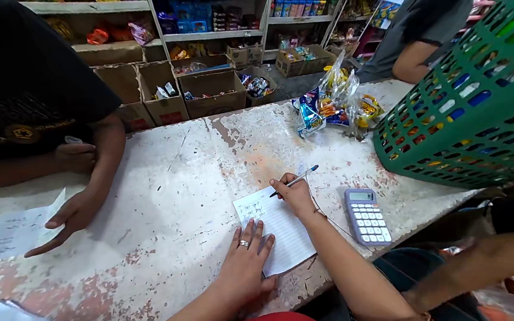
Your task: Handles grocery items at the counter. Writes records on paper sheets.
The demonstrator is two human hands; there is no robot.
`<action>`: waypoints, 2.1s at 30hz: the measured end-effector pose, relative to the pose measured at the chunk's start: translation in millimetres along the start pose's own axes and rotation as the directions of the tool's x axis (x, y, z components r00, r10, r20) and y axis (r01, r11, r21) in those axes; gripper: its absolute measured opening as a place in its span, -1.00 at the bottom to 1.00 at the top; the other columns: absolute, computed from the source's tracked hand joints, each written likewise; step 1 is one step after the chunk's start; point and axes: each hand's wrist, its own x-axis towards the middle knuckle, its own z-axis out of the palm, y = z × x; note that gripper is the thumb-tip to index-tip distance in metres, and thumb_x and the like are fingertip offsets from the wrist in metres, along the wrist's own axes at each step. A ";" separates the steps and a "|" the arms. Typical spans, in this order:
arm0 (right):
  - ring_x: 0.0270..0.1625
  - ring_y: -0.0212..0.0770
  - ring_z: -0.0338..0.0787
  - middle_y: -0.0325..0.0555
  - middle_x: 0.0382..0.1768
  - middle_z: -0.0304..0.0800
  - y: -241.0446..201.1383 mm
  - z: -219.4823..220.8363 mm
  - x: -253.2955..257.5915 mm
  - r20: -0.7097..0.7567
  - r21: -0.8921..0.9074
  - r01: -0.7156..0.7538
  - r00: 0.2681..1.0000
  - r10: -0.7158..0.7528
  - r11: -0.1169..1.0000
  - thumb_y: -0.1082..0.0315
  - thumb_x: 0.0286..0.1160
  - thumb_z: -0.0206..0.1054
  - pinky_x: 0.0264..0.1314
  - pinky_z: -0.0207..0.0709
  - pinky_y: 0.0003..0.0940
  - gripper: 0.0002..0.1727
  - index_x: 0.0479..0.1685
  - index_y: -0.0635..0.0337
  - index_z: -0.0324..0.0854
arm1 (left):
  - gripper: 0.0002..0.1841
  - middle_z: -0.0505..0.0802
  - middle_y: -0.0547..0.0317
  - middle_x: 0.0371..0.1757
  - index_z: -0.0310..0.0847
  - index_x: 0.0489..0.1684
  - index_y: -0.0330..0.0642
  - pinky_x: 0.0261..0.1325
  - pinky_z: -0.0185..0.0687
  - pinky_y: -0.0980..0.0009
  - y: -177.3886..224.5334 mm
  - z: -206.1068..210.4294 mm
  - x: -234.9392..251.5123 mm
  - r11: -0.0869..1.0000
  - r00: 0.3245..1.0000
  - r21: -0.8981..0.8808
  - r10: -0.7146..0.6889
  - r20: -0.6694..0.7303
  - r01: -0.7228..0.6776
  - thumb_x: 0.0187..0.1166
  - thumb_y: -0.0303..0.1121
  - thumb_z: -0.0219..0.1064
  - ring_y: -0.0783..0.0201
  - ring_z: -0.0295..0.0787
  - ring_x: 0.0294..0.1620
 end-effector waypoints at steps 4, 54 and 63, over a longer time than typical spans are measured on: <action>-0.63 -0.45 0.56 -0.27 -0.71 0.57 6.9 6.8 -3.2 0.001 -0.146 0.031 1.000 -0.031 0.989 0.31 0.50 0.52 -0.45 0.47 -0.53 -0.65 -0.58 0.21 0.51 | 0.04 0.32 -0.28 0.79 0.41 0.71 -0.06 0.72 0.15 -0.26 3.2 12.3 -1.9 0.990 0.976 0.015 0.139 -0.167 -0.139 0.31 0.56 0.18 -0.25 0.14 0.83; -0.57 -0.54 0.57 -0.38 -0.62 0.60 3.7 45.5 -41.8 0.227 -0.103 0.108 0.970 -0.082 0.989 0.22 0.56 0.44 -0.40 0.49 -0.58 -0.74 -0.41 0.18 0.59 | -0.22 0.37 -0.28 0.77 0.43 0.70 -0.01 0.70 0.16 -0.30 6.5 14.1 1.3 0.999 0.987 0.000 0.048 -0.155 -0.049 0.63 0.32 0.06 -0.30 0.18 0.81; -0.64 -0.62 0.56 -0.44 -0.73 0.57 6.9 50.5 -44.2 0.186 -0.173 0.156 0.975 -0.123 0.973 0.29 0.44 0.51 -0.47 0.46 -0.67 -0.64 -0.67 0.08 0.50 | -0.11 0.14 -0.23 0.88 0.18 0.85 0.18 0.60 0.07 -0.52 17.3 -4.6 -3.9 0.994 0.993 -0.003 -0.107 0.053 0.108 0.53 0.45 0.05 -0.55 -0.02 0.80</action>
